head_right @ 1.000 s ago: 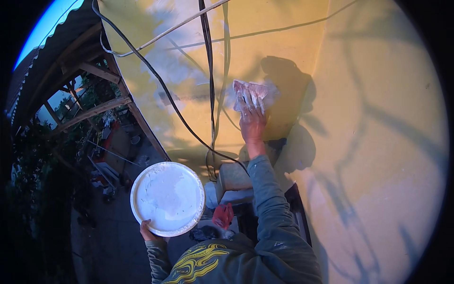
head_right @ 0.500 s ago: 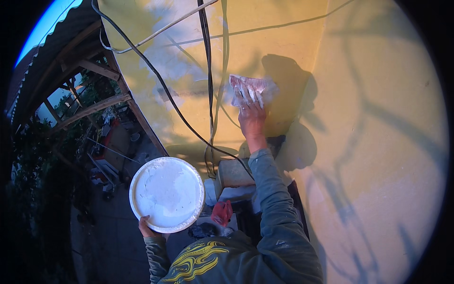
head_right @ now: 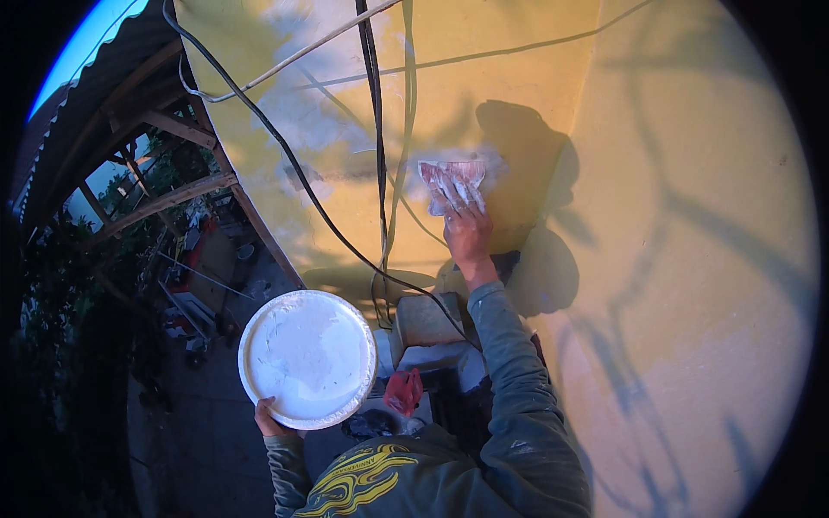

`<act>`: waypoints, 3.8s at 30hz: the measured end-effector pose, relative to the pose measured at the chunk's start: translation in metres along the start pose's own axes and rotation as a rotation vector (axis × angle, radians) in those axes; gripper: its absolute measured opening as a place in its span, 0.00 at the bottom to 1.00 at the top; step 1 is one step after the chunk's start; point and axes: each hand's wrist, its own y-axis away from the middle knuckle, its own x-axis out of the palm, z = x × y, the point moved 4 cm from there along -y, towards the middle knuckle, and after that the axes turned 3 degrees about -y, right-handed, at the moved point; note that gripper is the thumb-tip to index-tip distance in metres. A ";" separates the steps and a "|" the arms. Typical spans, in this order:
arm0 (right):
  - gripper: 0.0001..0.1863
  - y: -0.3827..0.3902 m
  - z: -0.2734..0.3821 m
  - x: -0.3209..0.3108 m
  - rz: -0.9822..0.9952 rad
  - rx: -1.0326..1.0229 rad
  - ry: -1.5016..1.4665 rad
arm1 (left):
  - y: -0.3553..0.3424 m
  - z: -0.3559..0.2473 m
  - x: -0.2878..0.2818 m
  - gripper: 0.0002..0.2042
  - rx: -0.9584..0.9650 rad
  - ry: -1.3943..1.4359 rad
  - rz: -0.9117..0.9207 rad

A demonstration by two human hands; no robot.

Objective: Apply plaster to a wall using a spatula.

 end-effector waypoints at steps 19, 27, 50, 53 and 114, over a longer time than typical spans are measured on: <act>0.24 0.087 0.026 0.007 0.195 0.098 -0.206 | 0.003 -0.009 0.010 0.19 0.014 -0.071 0.016; 0.17 0.015 -0.069 -0.064 -0.409 0.607 -0.074 | 0.004 -0.005 0.011 0.23 -0.061 -0.048 0.008; 0.18 0.085 0.001 -0.024 -0.203 0.683 -0.439 | 0.008 -0.002 0.004 0.25 0.048 -0.032 -0.023; 0.17 0.054 -0.044 -0.053 -0.437 0.741 -0.214 | 0.018 -0.004 0.015 0.25 0.024 -0.026 -0.064; 0.17 0.078 0.253 0.054 0.953 0.258 -0.981 | 0.017 0.007 -0.021 0.18 0.115 -0.199 -0.120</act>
